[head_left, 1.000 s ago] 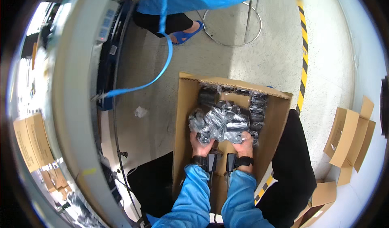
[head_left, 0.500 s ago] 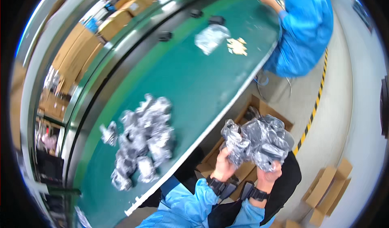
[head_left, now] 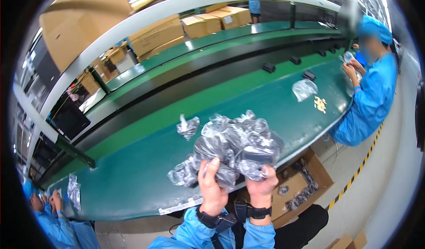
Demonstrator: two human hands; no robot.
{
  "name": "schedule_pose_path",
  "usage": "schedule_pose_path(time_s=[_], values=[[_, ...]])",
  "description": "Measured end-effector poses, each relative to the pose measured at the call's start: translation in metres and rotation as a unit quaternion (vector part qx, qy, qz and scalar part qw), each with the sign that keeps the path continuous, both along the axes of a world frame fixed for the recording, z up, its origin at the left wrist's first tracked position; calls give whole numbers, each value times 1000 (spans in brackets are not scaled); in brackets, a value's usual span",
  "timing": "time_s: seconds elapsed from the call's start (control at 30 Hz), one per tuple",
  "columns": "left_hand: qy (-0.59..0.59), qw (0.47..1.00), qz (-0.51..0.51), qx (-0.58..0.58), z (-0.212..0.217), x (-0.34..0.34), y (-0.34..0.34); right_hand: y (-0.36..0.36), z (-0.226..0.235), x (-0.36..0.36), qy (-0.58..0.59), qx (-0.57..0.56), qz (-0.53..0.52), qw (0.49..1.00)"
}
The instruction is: Packing black plastic components into small plastic bags and then arranging them into a shipping carton on a production line.
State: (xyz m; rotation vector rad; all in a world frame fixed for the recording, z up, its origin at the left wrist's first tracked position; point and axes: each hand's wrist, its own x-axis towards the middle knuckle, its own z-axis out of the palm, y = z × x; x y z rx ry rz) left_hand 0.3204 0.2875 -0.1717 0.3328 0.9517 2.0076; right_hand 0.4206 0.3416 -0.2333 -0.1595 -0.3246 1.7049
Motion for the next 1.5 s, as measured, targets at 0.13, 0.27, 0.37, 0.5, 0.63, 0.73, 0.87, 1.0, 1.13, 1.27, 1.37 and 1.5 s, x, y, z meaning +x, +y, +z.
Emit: schedule_pose_path(time_s=[0.13, 0.27, 0.37, 0.5, 0.63, 0.73, 0.87, 1.0, 1.13, 1.27, 1.37, 1.5], values=[[51, 996, 77, -18, 5, -60, -11, -3, 2, -65, -23, -39, 60, 997], [265, 944, 147, -128, -12, -102, -13, -9, 19, -97, -268, 23, -26, 963], [404, 881, 185, -162, -23, -119, -8, -8, 34, -110, -477, 101, -116, 865], [603, 720, 234, -250, -27, -124, -6, 7, 51, -114, -636, 183, -253, 706], [655, 691, 236, -196, -13, -106, -26, 10, 67, -98, -716, 139, -235, 643], [757, 640, 106, -81, -29, -83, -41, 13, 61, -80, -678, 214, -325, 623], [834, 537, -16, -121, -53, -66, -33, 3, 13, -25, -674, 269, -463, 509], [855, 505, -16, -122, -52, -67, -43, 54, 6, 32, -639, 124, -443, 616], [870, 488, -25, -63, -71, -32, -26, 158, -6, 54, -627, 73, -241, 737], [846, 527, -57, -52, -74, -14, 4, 191, 1, 44, -627, 174, -40, 758], [839, 539, -63, -49, -75, -23, 2, 165, 9, 23, -661, 248, 56, 706], [835, 544, -63, -59, -76, -36, -7, 150, 26, 29, -675, 246, 116, 686]])
